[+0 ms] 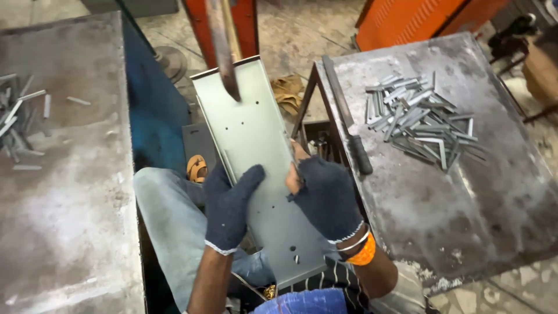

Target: The recorder is assembling small metal brackets onto a larger metal enclosure using a spot welder.

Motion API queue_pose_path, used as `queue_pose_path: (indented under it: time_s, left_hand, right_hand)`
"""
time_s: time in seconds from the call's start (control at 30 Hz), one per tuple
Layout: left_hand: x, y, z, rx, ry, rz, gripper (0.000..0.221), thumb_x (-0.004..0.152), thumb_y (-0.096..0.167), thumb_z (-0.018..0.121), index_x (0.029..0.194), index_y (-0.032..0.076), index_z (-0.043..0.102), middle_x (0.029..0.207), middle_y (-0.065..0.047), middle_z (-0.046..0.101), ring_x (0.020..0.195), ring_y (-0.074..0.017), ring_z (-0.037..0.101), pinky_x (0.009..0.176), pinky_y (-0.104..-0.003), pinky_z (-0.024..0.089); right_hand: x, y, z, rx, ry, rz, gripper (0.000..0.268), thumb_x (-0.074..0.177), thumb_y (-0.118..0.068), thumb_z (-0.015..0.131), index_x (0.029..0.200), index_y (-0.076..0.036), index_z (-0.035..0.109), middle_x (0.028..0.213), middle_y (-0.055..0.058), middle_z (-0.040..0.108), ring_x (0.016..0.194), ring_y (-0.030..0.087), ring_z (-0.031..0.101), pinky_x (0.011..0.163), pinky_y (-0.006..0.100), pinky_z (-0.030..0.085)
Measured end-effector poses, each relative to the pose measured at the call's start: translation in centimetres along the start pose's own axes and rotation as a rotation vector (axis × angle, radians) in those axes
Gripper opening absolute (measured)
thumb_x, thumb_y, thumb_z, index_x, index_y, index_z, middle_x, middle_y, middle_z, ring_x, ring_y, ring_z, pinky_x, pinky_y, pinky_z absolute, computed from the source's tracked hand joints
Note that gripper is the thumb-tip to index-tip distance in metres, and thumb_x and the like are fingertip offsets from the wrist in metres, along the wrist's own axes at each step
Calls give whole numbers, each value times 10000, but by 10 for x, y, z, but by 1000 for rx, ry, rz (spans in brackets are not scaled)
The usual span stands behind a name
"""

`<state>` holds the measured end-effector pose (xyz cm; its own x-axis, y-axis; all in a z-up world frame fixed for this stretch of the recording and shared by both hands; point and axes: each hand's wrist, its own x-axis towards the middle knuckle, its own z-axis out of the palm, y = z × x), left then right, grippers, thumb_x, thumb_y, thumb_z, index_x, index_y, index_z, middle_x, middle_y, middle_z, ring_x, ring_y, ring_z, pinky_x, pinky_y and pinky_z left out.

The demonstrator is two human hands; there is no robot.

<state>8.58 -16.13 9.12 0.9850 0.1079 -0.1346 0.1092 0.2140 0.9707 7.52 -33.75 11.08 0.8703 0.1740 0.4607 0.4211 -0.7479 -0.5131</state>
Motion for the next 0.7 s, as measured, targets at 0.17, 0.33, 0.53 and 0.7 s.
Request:
queue_pose_path:
  time_s: [0.17, 0.33, 0.53, 0.7]
  left_hand:
    - [21, 17, -24, -56, 13, 34, 350, 825, 103, 764, 1130, -60, 711, 952, -133, 775, 747, -175, 720, 664, -312, 591]
    - [40, 26, -34, -9, 2, 24, 357, 822, 103, 740, 1152, -32, 722, 969, -114, 774, 792, -153, 713, 706, -292, 578]
    - [46, 20, -39, -50, 13, -21, 361, 821, 97, 764, 1143, -62, 730, 949, -131, 768, 790, -177, 708, 700, -318, 573]
    - [46, 16, -39, -196, -46, -32, 364, 832, 88, 751, 1165, -54, 713, 967, -128, 769, 791, -178, 719, 711, -319, 578]
  right_hand:
    - [34, -12, 21, -1, 22, -19, 165, 858, -103, 703, 992, -14, 666, 717, 158, 650, 646, 336, 667, 608, 438, 510]
    - [57, -12, 32, 13, 8, -21, 170, 819, -152, 752, 740, -60, 633, 680, 159, 638, 633, 341, 670, 597, 440, 512]
    - [65, -17, 32, 58, -29, -12, 195, 820, -172, 763, 743, -64, 620, 678, 142, 641, 668, 345, 683, 613, 450, 514]
    - [66, -19, 29, 1, -60, 21, 208, 814, -152, 769, 720, -57, 609, 662, 146, 637, 642, 345, 672, 610, 457, 508]
